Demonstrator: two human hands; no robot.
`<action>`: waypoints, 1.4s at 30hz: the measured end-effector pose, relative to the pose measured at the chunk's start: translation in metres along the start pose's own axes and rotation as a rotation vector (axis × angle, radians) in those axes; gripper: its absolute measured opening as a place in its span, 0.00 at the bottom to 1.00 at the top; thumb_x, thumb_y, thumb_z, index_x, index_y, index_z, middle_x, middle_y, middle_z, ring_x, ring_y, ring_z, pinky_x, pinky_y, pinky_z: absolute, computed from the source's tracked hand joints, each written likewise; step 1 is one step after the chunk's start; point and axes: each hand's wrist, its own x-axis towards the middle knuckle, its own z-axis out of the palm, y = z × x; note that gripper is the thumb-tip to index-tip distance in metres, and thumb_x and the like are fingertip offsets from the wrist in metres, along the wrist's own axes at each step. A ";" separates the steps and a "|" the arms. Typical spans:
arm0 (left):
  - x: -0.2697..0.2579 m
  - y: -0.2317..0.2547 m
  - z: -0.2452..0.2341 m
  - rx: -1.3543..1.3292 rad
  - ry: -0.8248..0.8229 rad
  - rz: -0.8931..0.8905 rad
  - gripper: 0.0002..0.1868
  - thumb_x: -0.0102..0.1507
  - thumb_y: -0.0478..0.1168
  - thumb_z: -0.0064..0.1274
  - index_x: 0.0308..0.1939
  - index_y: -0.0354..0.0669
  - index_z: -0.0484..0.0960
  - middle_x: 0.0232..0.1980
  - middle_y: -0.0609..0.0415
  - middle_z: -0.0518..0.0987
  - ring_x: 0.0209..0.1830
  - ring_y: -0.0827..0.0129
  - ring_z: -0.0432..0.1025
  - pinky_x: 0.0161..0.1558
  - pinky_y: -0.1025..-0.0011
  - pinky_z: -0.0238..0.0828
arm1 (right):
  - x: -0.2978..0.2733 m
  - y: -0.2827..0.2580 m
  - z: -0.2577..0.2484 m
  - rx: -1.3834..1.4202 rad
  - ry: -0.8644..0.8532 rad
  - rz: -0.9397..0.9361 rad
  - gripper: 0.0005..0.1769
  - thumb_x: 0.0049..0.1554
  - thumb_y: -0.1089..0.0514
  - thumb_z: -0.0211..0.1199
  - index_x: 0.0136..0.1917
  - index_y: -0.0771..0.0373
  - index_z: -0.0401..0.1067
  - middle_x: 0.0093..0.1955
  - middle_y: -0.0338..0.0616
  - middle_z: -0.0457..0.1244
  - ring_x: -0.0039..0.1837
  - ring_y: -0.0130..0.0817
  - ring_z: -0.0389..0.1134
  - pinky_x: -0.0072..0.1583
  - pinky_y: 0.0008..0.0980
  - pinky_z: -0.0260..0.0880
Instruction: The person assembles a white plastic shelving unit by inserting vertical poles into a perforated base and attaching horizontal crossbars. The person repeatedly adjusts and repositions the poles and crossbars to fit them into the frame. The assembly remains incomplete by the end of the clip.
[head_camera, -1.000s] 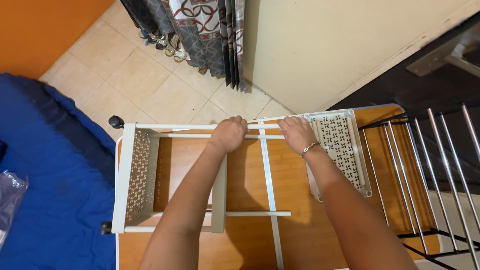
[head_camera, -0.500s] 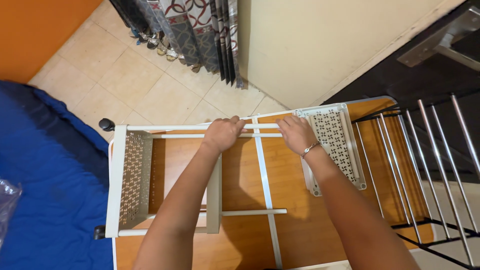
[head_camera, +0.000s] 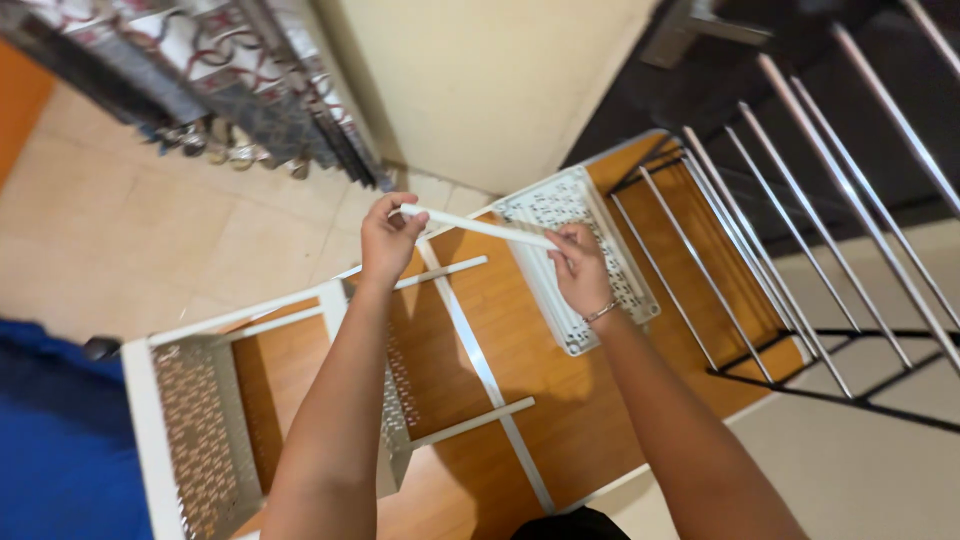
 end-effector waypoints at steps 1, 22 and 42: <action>0.009 0.000 0.015 -0.042 0.011 0.004 0.15 0.60 0.28 0.61 0.52 0.32 0.82 0.49 0.55 0.74 0.37 0.73 0.78 0.40 0.76 0.78 | -0.010 0.002 -0.008 -0.065 0.042 -0.008 0.18 0.56 0.73 0.63 0.60 0.67 0.76 0.55 0.51 0.62 0.54 0.42 0.68 0.54 0.34 0.72; 0.025 -0.022 0.231 0.749 -0.279 0.021 0.30 0.51 0.42 0.71 0.55 0.35 0.82 0.59 0.44 0.78 0.60 0.50 0.70 0.60 0.60 0.70 | -0.132 0.103 -0.024 -0.526 0.163 0.366 0.12 0.43 0.64 0.76 0.43 0.61 0.82 0.42 0.42 0.71 0.46 0.37 0.70 0.52 0.40 0.65; -0.042 0.032 0.153 0.596 -0.198 0.300 0.46 0.57 0.50 0.69 0.72 0.35 0.65 0.77 0.34 0.57 0.76 0.40 0.58 0.72 0.55 0.61 | -0.107 0.027 -0.035 -0.486 -0.050 -0.025 0.24 0.49 0.60 0.68 0.59 0.68 0.73 0.68 0.57 0.61 0.72 0.57 0.59 0.73 0.55 0.57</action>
